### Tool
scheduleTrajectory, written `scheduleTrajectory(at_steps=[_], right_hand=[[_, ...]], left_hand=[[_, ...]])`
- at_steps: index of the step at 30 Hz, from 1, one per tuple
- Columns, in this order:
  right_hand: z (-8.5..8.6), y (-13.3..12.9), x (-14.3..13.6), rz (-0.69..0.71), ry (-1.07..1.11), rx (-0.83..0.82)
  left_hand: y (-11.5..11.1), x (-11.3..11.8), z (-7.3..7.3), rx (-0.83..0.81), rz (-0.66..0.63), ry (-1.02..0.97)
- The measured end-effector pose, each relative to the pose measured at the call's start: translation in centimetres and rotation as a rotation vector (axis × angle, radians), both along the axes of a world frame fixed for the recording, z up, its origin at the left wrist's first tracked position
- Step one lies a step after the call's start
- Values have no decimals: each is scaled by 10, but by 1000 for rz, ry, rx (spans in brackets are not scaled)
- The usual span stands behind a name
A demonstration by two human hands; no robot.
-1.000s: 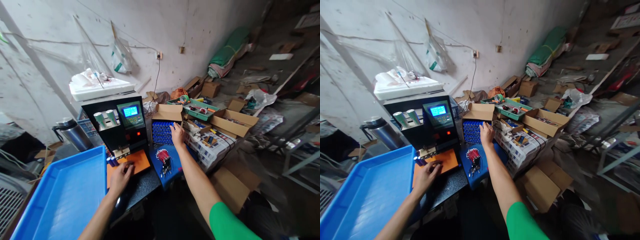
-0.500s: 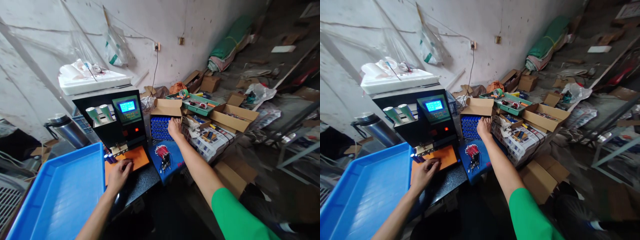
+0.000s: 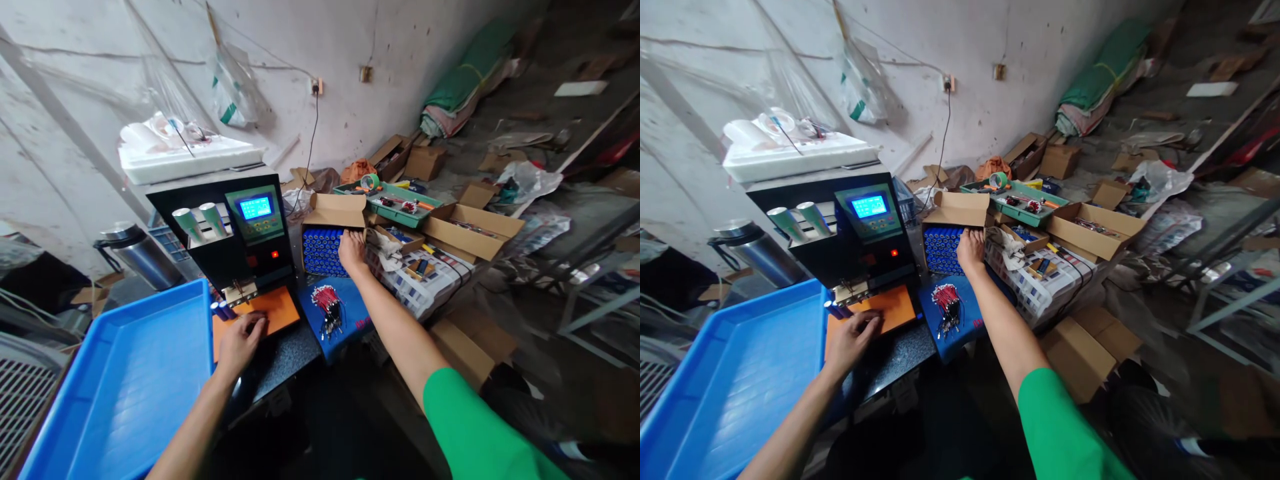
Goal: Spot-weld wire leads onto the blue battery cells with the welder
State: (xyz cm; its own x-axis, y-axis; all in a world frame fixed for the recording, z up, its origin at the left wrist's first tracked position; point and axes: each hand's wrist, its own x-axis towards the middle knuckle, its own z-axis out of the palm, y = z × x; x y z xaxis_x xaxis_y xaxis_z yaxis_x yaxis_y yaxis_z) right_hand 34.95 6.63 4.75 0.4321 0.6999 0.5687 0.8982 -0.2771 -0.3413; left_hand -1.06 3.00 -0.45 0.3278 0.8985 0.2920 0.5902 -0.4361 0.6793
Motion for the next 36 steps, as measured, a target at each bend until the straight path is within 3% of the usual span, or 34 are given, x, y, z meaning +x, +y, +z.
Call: scheduleTrajectory(at_steps=[5, 10, 12, 17, 22, 30, 36], right_hand=[[5, -7, 6, 75, 50, 6], [-12, -36, -9, 302, 52, 185], [-25, -48, -14, 315, 164, 84], [-60, -66, -16, 254, 420, -431], [-72, -65, -20, 221, 420, -595], [-75, -58, -24, 120, 478, -517], [-69, -72, -9, 183, 698, -212]], left_hand=[[-4, 4, 2, 16, 7, -11], [-7, 6, 0, 18, -13, -21], [-7, 7, 0, 20, -16, -28], [-5, 6, -2, 14, -17, -24], [-4, 6, -3, 22, -23, -32], [-5, 9, 1, 16, 5, -10], [-7, 8, 2, 14, -13, -17]])
